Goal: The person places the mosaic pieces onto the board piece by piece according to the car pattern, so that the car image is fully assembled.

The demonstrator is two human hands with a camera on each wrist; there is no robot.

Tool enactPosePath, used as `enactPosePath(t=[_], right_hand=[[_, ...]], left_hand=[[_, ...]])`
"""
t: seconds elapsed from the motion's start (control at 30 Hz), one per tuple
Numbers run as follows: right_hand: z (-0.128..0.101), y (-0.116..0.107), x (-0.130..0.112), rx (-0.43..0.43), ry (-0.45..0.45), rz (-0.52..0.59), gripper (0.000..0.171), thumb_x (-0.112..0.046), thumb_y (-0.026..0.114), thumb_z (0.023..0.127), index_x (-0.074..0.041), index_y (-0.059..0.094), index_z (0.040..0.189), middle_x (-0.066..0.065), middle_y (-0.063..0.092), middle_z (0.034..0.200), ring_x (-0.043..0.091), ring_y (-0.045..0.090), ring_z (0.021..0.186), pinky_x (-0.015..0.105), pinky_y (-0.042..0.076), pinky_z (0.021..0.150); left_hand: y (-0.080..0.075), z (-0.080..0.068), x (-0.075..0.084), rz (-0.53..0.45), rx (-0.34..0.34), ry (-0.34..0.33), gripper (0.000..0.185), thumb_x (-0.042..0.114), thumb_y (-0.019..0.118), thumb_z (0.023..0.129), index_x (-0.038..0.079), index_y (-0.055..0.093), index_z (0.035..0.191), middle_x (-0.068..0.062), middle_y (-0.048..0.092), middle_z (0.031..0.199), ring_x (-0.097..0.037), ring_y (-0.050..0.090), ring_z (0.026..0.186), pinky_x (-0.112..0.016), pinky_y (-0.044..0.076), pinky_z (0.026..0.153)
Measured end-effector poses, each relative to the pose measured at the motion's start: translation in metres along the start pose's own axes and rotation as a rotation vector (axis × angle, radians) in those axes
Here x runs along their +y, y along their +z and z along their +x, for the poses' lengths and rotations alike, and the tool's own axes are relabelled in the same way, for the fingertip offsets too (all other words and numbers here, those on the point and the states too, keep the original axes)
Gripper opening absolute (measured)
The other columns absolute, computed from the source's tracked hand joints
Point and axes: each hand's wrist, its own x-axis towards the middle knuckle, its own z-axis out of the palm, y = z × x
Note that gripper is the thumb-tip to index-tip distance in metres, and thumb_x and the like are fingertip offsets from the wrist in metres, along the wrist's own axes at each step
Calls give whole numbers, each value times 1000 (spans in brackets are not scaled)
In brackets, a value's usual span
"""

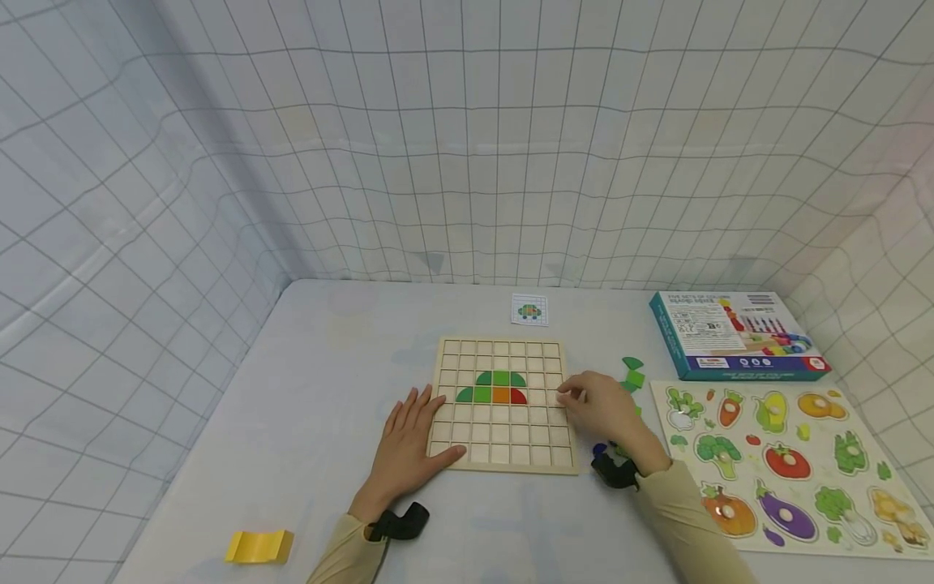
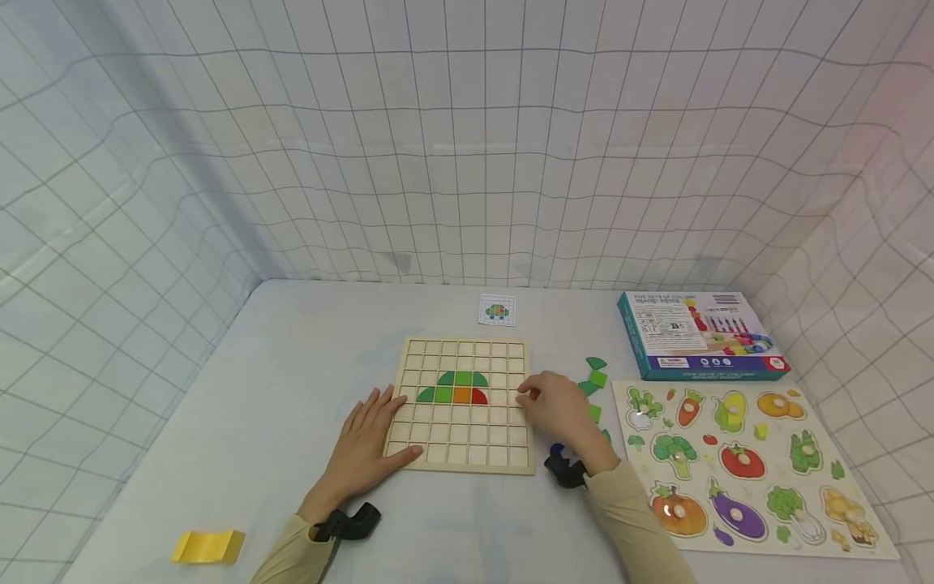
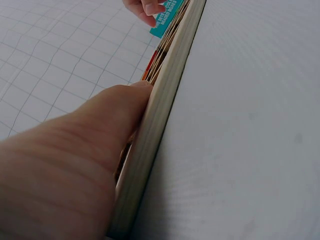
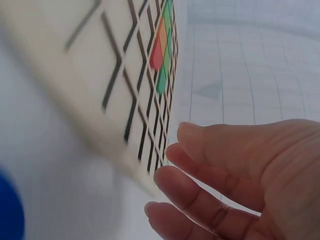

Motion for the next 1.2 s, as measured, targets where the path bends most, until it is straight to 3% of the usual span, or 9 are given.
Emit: enactPosePath(t=[0.27, 0.5, 1.2], right_hand=[[-10, -30, 40, 44, 41, -45, 14, -16, 68, 88, -7, 73, 97, 2, 63, 82, 15, 50, 64, 30, 42, 53], [-13, -46, 59, -1, 120, -59, 16, -10, 67, 87, -3, 71, 101, 7, 62, 87, 19, 51, 69, 30, 43, 56], [-12, -46, 68, -19, 145, -104, 21, -7, 69, 84, 1, 70, 103, 7, 59, 82, 20, 50, 68, 32, 43, 56]], left_hand=[[-1, 0, 0, -6, -3, -11, 83, 59, 63, 81, 11, 38, 145, -13, 25, 153, -29, 13, 142, -46, 7, 112], [0, -1, -1, -7, 5, -10, 83, 59, 64, 81, 11, 39, 144, -13, 25, 153, -30, 14, 142, -46, 8, 112], [0, 0, 1, -5, 6, -9, 83, 57, 65, 81, 10, 39, 144, -13, 26, 153, -30, 14, 142, -46, 8, 112]])
